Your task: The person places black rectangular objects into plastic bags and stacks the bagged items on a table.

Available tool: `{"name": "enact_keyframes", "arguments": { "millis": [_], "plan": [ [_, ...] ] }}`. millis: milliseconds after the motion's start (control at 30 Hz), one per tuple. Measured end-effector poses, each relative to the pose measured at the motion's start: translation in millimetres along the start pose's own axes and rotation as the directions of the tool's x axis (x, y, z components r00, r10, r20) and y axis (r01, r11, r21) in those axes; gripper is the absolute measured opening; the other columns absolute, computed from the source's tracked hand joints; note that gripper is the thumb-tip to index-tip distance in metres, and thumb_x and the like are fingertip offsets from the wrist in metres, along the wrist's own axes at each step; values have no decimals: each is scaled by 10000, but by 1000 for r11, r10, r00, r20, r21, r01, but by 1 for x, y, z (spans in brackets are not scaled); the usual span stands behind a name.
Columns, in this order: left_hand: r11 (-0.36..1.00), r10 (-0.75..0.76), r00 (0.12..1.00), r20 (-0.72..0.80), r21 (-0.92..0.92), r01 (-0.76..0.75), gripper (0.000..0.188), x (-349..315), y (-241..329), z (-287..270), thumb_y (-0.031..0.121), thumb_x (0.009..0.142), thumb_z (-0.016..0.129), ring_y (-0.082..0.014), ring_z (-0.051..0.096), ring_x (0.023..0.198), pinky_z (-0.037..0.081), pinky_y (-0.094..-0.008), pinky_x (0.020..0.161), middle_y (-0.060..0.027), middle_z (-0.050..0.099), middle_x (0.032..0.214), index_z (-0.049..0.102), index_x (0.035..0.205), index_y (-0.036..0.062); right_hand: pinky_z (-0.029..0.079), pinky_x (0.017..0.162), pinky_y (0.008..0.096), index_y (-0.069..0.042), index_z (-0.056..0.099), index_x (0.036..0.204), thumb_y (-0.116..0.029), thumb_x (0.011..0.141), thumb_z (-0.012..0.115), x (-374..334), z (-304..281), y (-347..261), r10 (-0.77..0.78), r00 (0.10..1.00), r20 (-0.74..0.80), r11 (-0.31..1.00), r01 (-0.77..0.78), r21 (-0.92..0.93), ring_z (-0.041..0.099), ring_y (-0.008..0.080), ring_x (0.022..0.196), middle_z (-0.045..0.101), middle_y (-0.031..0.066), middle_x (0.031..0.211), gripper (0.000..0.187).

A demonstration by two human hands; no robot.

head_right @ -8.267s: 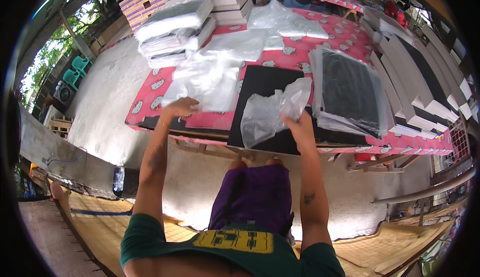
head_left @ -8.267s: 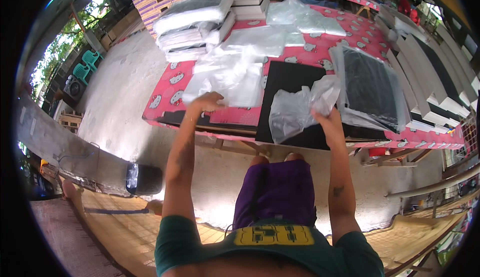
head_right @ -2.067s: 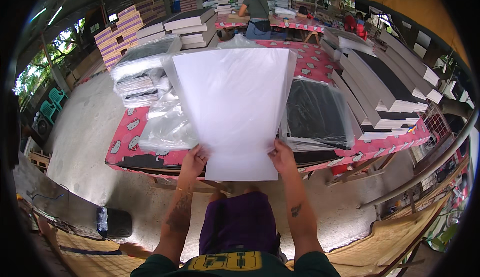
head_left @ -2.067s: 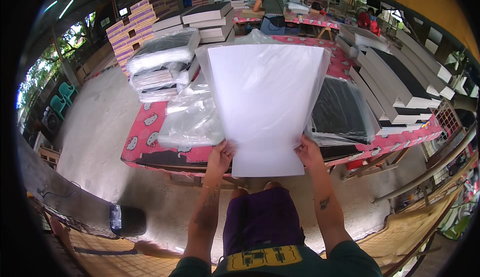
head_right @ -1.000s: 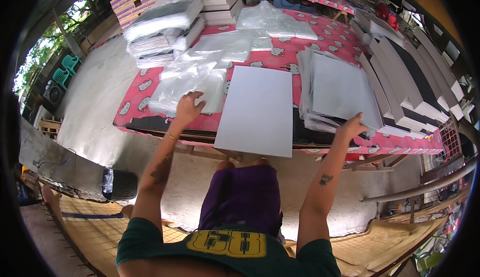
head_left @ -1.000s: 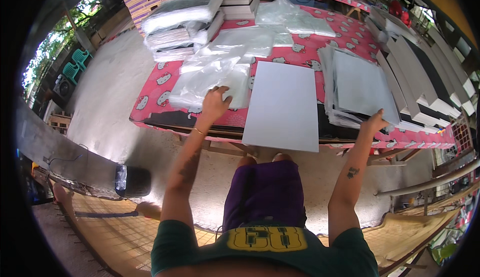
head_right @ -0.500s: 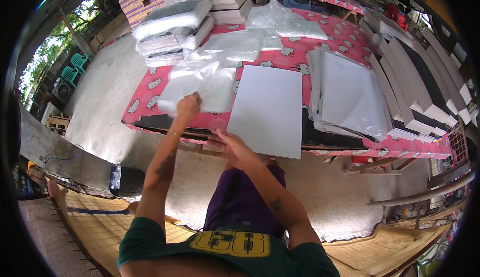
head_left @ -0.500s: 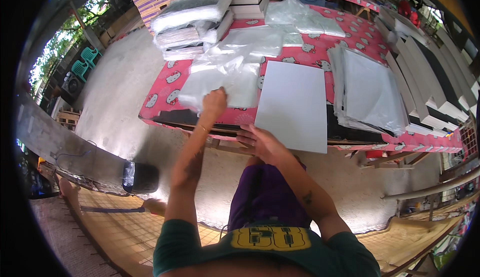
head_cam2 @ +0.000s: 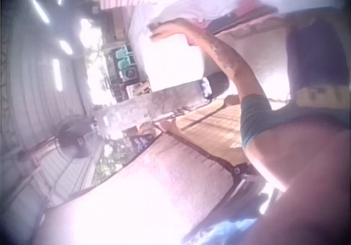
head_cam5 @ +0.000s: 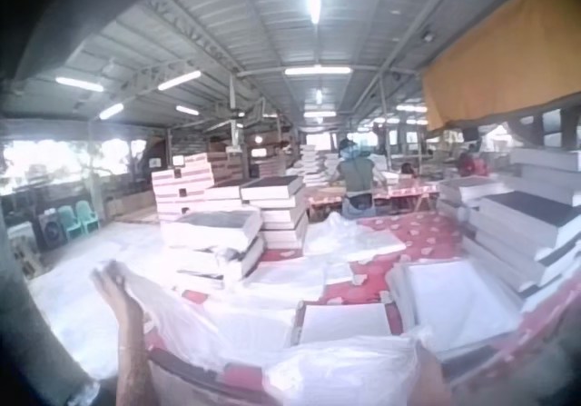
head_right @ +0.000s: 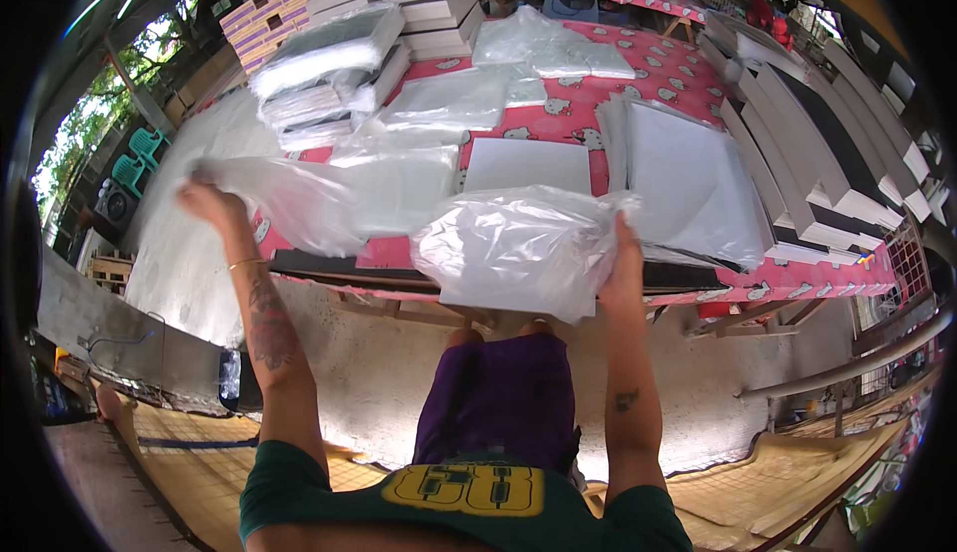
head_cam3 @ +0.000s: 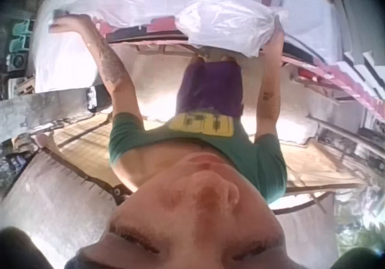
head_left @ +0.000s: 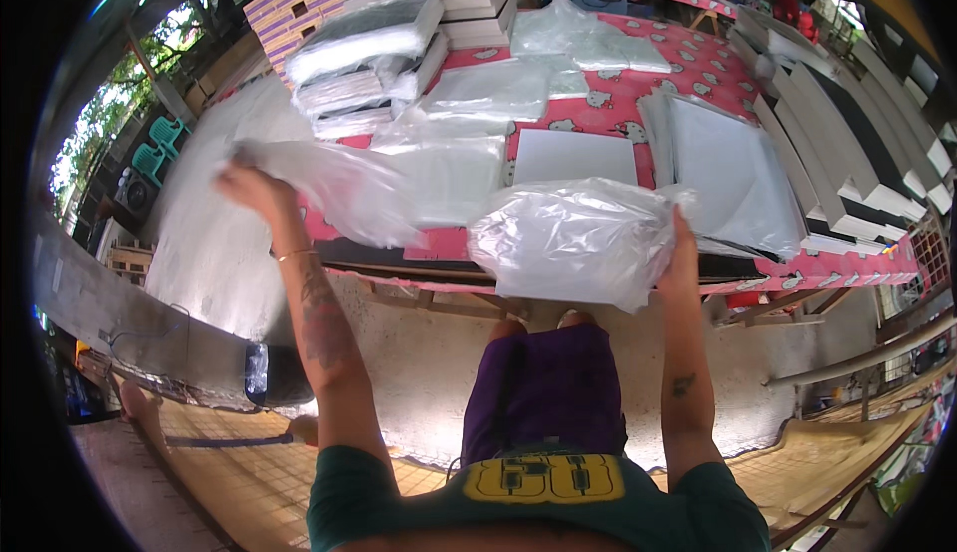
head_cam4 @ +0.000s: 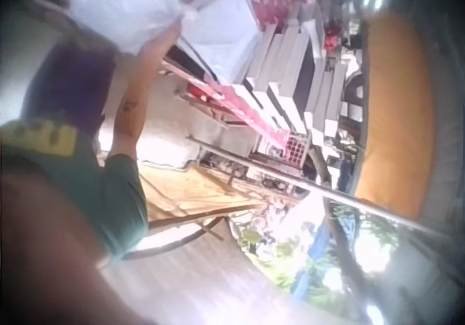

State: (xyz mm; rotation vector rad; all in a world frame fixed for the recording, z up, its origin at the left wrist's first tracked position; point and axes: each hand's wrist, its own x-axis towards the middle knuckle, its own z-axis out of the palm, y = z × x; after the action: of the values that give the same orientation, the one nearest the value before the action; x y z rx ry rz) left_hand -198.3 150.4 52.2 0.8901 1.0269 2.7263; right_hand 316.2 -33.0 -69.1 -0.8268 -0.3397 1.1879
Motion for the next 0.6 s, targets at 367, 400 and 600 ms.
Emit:
{"name": "enact_keyframes", "arguments": {
  "millis": [367, 400, 600],
  "plan": [
    [775, -598, 291, 747, 631, -27, 463, -203, 43, 27, 300, 865, 616, -239, 616, 811, 478, -357, 762, -183, 653, 1029, 581, 1213, -3, 444, 944, 382, 2, 492, 1241, -47, 872, 517, -40, 38, 25, 80, 962, 260, 996, -89, 23, 566, 212, 1103, 601, 94, 1159, 374],
    [848, -527, 245, 814, 519, 101, 401, -236, 70, 22, 260, 862, 627, -201, 585, 718, 468, -337, 679, -174, 635, 887, 601, 1157, -10, 461, 917, 369, 0, 506, 1222, -43, 869, 519, -48, 52, 31, 118, 936, 331, 988, -143, 53, 581, 207, 1059, 601, 97, 1146, 355],
    [916, -358, 497, 790, 400, 23, 145, -286, 108, -1, 121, 888, 591, -142, 355, 477, 342, -337, 458, -154, 443, 547, 573, 870, -22, 527, 810, 331, -19, 555, 1163, -103, 906, 525, -64, 81, 35, 66, 953, 295, 998, -69, -2, 629, 194, 918, 620, 100, 1070, 272]
  ]
}}
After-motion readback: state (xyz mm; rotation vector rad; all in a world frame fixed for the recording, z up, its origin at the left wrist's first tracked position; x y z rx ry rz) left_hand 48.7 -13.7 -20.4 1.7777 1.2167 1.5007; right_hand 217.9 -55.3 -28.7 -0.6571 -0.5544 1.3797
